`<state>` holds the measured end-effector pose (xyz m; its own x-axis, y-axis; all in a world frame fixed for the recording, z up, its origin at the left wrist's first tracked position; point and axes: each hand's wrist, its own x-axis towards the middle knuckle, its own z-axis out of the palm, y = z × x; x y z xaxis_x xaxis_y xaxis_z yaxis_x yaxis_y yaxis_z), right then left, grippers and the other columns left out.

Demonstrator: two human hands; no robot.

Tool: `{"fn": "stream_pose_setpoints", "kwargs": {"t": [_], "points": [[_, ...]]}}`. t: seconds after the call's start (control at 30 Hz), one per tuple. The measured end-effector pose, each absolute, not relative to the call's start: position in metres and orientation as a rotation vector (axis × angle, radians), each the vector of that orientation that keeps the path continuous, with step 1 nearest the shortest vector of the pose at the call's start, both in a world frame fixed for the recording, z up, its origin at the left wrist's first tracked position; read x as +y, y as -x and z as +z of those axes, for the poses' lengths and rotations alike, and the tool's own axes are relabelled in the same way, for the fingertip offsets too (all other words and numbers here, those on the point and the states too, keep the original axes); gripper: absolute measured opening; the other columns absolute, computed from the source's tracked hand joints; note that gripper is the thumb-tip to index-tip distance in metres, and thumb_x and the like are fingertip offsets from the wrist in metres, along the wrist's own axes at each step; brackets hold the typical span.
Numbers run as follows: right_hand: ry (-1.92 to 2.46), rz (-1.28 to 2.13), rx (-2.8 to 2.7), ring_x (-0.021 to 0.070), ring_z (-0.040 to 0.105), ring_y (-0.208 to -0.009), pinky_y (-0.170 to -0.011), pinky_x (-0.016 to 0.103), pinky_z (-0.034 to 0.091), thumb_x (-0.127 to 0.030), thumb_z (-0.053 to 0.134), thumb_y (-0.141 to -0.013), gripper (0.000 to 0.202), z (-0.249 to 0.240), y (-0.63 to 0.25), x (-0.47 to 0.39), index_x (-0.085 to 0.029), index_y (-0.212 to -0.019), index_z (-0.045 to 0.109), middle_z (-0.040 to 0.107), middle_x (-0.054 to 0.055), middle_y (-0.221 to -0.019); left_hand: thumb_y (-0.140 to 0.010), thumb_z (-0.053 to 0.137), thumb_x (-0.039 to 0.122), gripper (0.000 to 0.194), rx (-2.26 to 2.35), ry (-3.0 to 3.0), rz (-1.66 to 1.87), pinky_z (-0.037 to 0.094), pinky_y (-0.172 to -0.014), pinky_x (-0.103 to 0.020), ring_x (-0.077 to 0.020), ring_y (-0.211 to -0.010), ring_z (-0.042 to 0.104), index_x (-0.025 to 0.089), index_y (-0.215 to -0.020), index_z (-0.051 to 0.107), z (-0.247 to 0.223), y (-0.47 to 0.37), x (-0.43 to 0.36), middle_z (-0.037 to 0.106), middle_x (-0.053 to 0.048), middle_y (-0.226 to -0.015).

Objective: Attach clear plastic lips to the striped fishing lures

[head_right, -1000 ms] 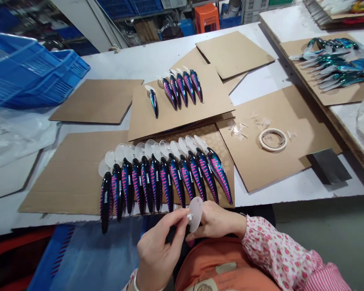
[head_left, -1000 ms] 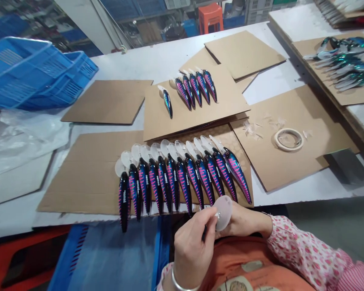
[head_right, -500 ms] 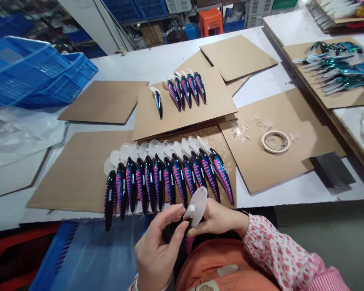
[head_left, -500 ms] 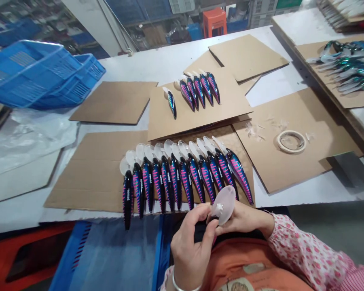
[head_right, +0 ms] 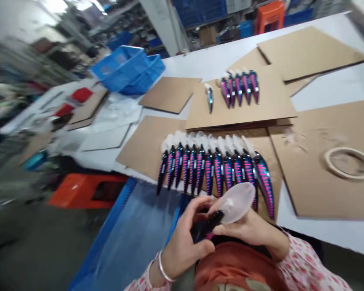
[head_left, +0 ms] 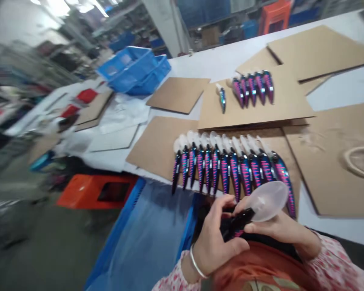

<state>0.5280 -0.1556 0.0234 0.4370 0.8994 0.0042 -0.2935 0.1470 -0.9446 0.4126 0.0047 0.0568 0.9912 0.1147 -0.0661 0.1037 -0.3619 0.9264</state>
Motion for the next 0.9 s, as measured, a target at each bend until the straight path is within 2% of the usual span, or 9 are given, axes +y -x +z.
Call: {"fn": "stream_pose_setpoints", "kwargs": {"t": [0.1, 0.17, 0.3, 0.37, 0.43, 0.57, 0.67, 0.77, 0.9], "points": [[1.178, 0.912, -0.864, 0.0241, 0.063, -0.109, -0.095, 0.036, 0.054, -0.034, 0.073, -0.085, 0.042, 0.04, -0.525, -0.138, -0.023, -0.123, 0.059, 0.065, 0.01, -0.117, -0.08, 0.072, 0.037, 0.053, 0.168, -1.894, -0.263, 0.056, -0.086, -0.032, -0.0223, -0.094, 0.068, 0.021, -0.129, 0.058, 0.059, -0.386, 0.028, 0.071, -0.006, -0.109], [1.304, 0.826, -0.997, 0.0267, 0.058, -0.118, -0.1, 0.038, 0.052, -0.035, 0.073, -0.084, 0.054, 0.044, -0.523, -0.129, -0.026, -0.134, 0.053, 0.059, 0.012, -0.13, -0.083, 0.067, 0.038, 0.039, 0.352, -1.921, -0.095, 0.056, -0.083, -0.032, -0.021, -0.087, 0.068, 0.02, -0.118, 0.065, 0.048, -0.36, 0.051, 0.072, -0.005, -0.1], [1.541, 0.775, -1.043, 0.0249, 0.059, -0.116, -0.096, 0.035, 0.054, -0.036, 0.066, -0.09, 0.048, 0.027, -0.525, -0.136, -0.032, -0.135, 0.052, 0.059, 0.008, -0.132, -0.088, 0.054, 0.049, 0.04, 1.073, -1.967, 0.514, 0.055, -0.086, -0.035, -0.0229, -0.097, 0.066, 0.019, -0.113, 0.063, -0.007, -0.291, 0.125, 0.069, -0.009, -0.108], [1.628, 0.805, -1.006, 0.0243, 0.061, -0.114, -0.094, 0.033, 0.055, -0.036, 0.063, -0.091, 0.039, 0.012, -0.528, -0.148, -0.032, -0.13, 0.057, 0.062, 0.007, -0.128, -0.084, 0.054, 0.053, 0.051, 1.388, -2.0, 0.621, 0.052, -0.091, -0.04, -0.026, -0.104, 0.063, 0.018, -0.12, 0.057, -0.043, -0.259, 0.162, 0.066, -0.011, -0.113], [1.695, 0.832, -0.951, 0.0245, 0.063, -0.111, -0.092, 0.032, 0.056, -0.038, 0.064, -0.09, 0.036, -0.001, -0.53, -0.162, -0.03, -0.125, 0.06, 0.064, 0.007, -0.124, -0.077, 0.06, 0.052, 0.052, 1.494, -1.991, 0.579, 0.048, -0.097, -0.048, -0.0303, -0.105, 0.061, 0.015, -0.114, 0.06, -0.082, -0.236, 0.186, 0.066, -0.012, -0.106], [1.766, 0.87, -0.856, 0.0239, 0.067, -0.104, -0.088, 0.028, 0.058, -0.04, 0.066, -0.087, 0.032, -0.013, -0.53, -0.179, -0.027, -0.117, 0.066, 0.069, 0.007, -0.116, -0.071, 0.069, 0.04, 0.04, 1.502, -1.991, 0.361, 0.048, -0.095, -0.05, -0.0301, -0.099, 0.064, 0.015, -0.102, 0.065, -0.153, -0.225, 0.193, 0.067, -0.01, -0.094], [1.78, 0.879, -0.823, 0.0232, 0.069, -0.1, -0.086, 0.026, 0.059, -0.042, 0.067, -0.086, 0.031, -0.01, -0.529, -0.18, -0.026, -0.113, 0.069, 0.071, 0.008, -0.111, -0.076, 0.07, 0.033, 0.034, 1.396, -2.017, 0.226, 0.049, -0.094, -0.047, -0.0246, -0.095, 0.065, 0.014, -0.104, 0.066, -0.187, -0.241, 0.186, 0.068, -0.008, -0.096], [1.794, 0.882, -0.806, 0.0235, 0.069, -0.098, -0.085, 0.027, 0.059, -0.042, 0.067, -0.086, 0.03, -0.005, -0.527, -0.174, -0.025, -0.11, 0.07, 0.072, 0.008, -0.108, -0.081, 0.068, 0.031, 0.033, 1.279, -2.055, 0.169, 0.048, -0.095, -0.046, -0.022, -0.099, 0.064, 0.015, -0.109, 0.065, -0.2, -0.26, 0.182, 0.068, -0.007, -0.103], [1.787, 0.835, -0.801, 0.0236, 0.069, -0.093, -0.081, 0.028, 0.06, -0.043, 0.068, -0.085, 0.029, 0.001, -0.525, -0.169, -0.025, -0.108, 0.071, 0.072, 0.008, -0.103, -0.074, 0.068, 0.03, 0.033, 1.208, -2.118, 0.201, 0.048, -0.097, -0.042, -0.0252, -0.103, 0.063, 0.017, -0.105, 0.067, -0.184, -0.271, 0.181, 0.068, -0.009, -0.103]]}}
